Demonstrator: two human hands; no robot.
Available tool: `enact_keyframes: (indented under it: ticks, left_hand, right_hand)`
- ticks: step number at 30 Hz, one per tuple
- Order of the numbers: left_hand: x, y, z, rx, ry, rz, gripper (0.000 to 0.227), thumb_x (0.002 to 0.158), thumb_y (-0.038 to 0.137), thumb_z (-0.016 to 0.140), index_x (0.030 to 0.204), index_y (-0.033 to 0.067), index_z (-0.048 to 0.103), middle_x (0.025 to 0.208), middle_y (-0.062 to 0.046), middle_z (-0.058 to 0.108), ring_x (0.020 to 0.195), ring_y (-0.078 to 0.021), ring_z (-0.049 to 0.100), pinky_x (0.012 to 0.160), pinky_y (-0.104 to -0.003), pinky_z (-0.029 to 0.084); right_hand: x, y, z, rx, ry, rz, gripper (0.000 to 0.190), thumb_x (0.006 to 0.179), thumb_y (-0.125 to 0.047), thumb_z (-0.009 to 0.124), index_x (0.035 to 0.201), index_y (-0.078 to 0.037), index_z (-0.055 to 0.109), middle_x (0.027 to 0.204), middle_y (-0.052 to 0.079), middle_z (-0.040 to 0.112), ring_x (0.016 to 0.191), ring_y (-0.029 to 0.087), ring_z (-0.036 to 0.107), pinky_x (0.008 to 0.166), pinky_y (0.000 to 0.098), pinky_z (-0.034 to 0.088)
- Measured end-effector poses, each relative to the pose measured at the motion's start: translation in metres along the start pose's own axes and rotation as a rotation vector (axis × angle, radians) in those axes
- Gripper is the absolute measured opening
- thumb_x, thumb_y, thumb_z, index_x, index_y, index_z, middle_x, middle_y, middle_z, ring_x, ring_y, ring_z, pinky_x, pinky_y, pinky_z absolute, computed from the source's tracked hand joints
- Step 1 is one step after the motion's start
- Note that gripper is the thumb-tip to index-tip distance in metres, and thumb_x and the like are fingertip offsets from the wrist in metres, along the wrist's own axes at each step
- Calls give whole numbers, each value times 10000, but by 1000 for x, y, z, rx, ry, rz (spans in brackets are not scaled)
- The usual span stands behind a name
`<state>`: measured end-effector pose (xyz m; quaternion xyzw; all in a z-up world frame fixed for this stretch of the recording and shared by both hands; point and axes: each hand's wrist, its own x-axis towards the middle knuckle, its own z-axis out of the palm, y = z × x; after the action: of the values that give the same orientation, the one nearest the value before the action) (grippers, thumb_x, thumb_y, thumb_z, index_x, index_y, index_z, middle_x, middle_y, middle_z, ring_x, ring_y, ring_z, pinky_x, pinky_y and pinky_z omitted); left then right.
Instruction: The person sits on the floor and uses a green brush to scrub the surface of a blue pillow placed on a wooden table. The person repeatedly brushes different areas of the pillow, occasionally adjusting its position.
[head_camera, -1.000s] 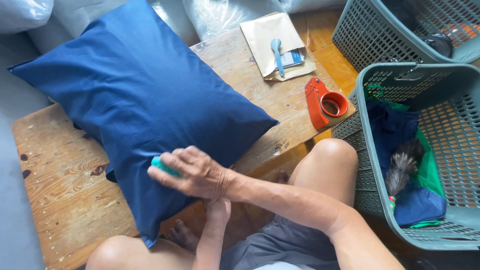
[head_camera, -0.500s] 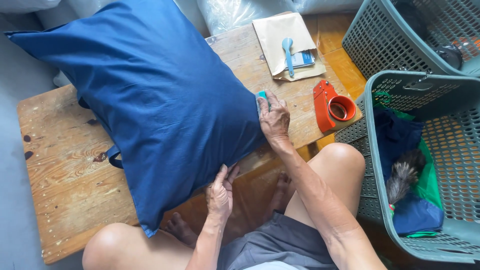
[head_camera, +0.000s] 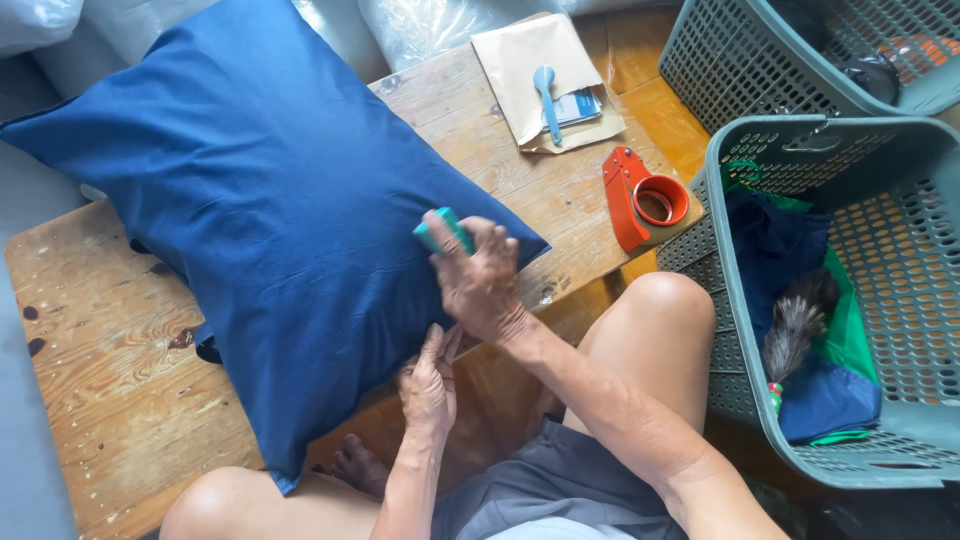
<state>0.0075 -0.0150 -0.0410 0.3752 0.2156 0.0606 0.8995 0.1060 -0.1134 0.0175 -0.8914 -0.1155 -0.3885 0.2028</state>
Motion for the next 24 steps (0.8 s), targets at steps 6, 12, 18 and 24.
enact_keyframes:
  ticks: [6,12,18,24]
  left_hand:
    - [3,8,6,-47,17,-29,159,953,36,682,1040,-85,737,1061,-275,751,1083,-385,728,1126,-602,453]
    - [10,0,41,-162,-191,-288,230,1024,230,642,965,79,805,1010,-87,799,1064,-243,750,1090,-471,506]
    - [25,-20,28,-136,-144,-189,234,984,80,661,1145,-78,721,1129,-234,744,1133,-360,704,1089,-559,504]
    - [11,-9,43,-103,-180,-207,266,1005,71,615,1195,-99,687,1242,-297,683,1256,-416,619,1169,-580,419]
  right_hand:
    - [-18,112,8,75,41,497,488,989,-232,634,1467,-160,566,1056,201,541,964,487,605,832,562,506]
    - [-11,27,-30,321,49,137,613,916,-222,737,1491,-129,546,1099,134,528,1011,392,593,897,451,504]
    - [-41,24,-6,142,-69,60,539,932,-392,632,1465,-333,572,1132,54,501,969,292,594,836,432,497]
    - [-35,94,9,107,106,429,492,1038,-283,561,1516,-180,508,1059,140,479,966,408,570,843,487,491]
